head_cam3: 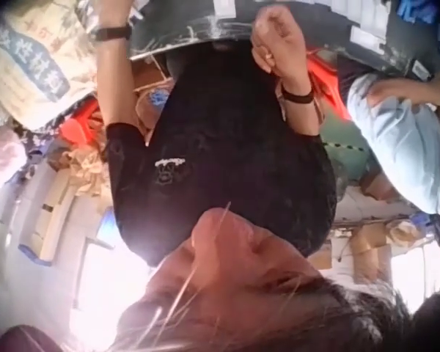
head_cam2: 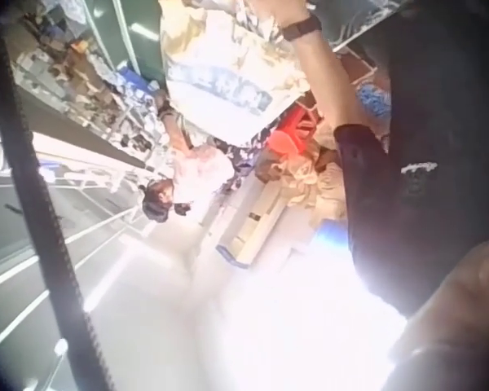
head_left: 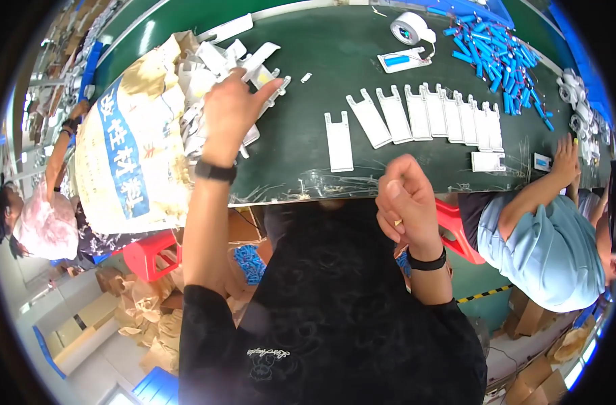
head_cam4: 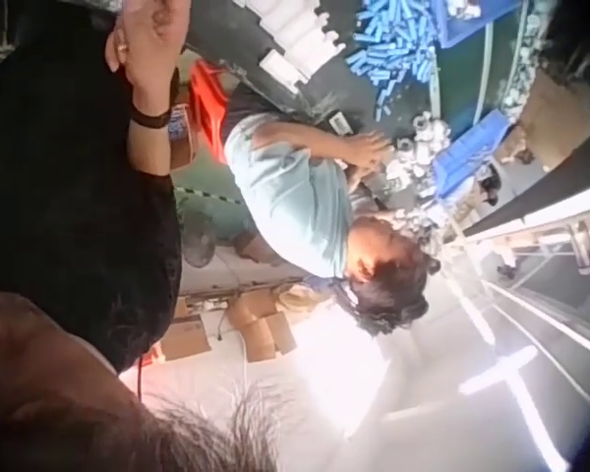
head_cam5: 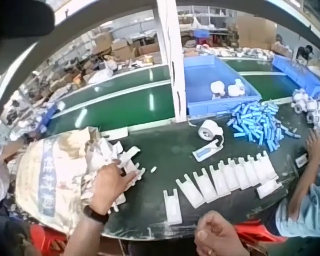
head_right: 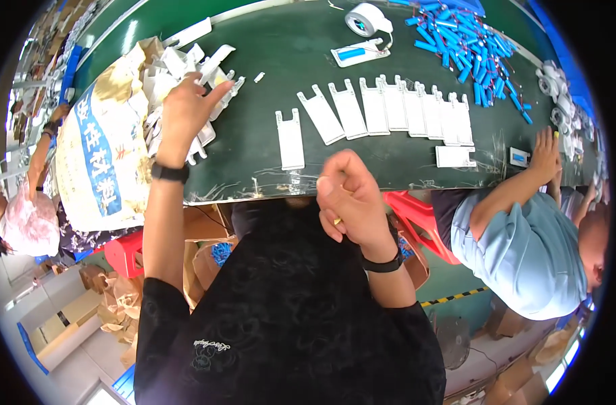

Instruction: The person peels a yellow sticker and presses it onto a white plastic base before setting it aside. They then connect a battery to a light fixture's circuit board, tuck the battery inside, and snap the fixture onto the base.

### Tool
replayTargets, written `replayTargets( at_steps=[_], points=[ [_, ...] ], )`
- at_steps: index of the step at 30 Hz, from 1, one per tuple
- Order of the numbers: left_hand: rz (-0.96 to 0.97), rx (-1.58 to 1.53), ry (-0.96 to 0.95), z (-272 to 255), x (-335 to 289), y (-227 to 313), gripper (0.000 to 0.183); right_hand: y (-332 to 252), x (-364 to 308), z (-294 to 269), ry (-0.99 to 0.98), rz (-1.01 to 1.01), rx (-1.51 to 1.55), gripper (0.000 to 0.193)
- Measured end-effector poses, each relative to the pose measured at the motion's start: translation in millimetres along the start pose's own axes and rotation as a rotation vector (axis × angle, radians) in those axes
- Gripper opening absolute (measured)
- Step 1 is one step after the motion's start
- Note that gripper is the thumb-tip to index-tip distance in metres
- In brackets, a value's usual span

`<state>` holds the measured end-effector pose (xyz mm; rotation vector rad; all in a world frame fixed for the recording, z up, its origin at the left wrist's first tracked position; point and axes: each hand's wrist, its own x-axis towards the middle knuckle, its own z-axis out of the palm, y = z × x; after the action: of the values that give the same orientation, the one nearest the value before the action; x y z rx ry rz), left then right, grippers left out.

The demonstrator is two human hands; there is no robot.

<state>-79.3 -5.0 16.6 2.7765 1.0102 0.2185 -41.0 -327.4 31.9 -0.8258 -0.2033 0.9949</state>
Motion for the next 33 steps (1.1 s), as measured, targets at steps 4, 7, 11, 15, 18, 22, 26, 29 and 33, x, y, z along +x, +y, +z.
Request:
replayTargets(
  at_steps=[4,7,11,15,18,22,26,29,33],
  points=[
    [-0.067,0.041,-0.075,5.2,14.1,8.4,0.071,3.5,7.2,17.7,0.031,0.002,-0.198,0.032],
    [-0.064,-0.067,-0.099,-3.9,12.7,-15.5,0.069,-0.9,12.0,15.0,0.076,-0.012,-0.342,0.03],
    [0.128,-0.162,-0.043,-39.2,-8.8,-24.7,0.069,-7.7,43.1,24.3,0.147,-0.073,-0.807,0.026],
    [0.169,-0.264,-0.135,-90.1,-42.6,-17.3,0.073,9.5,100.2,46.6,0.117,-0.11,-0.816,0.035],
    [0.289,-0.547,-0.311,-112.2,-68.2,-15.3,0.078,19.4,120.9,59.9,-0.048,0.34,-0.37,0.039],
    [0.194,-1.313,-0.262,-79.5,-90.8,-22.3,0.075,34.0,107.4,65.0,-0.064,0.54,0.011,0.023],
    [0.104,-1.643,-0.162,-24.1,-122.1,-3.2,0.075,43.5,79.0,73.8,-0.009,0.633,0.316,0.023],
    [-0.029,-1.838,-0.082,-17.0,-128.9,10.0,0.064,44.7,64.2,69.8,0.046,0.688,0.317,0.019],
    [-0.23,-2.029,-0.161,-11.9,-129.3,3.0,0.059,44.5,55.8,58.0,0.269,-0.257,-1.006,0.031]
  ],
)
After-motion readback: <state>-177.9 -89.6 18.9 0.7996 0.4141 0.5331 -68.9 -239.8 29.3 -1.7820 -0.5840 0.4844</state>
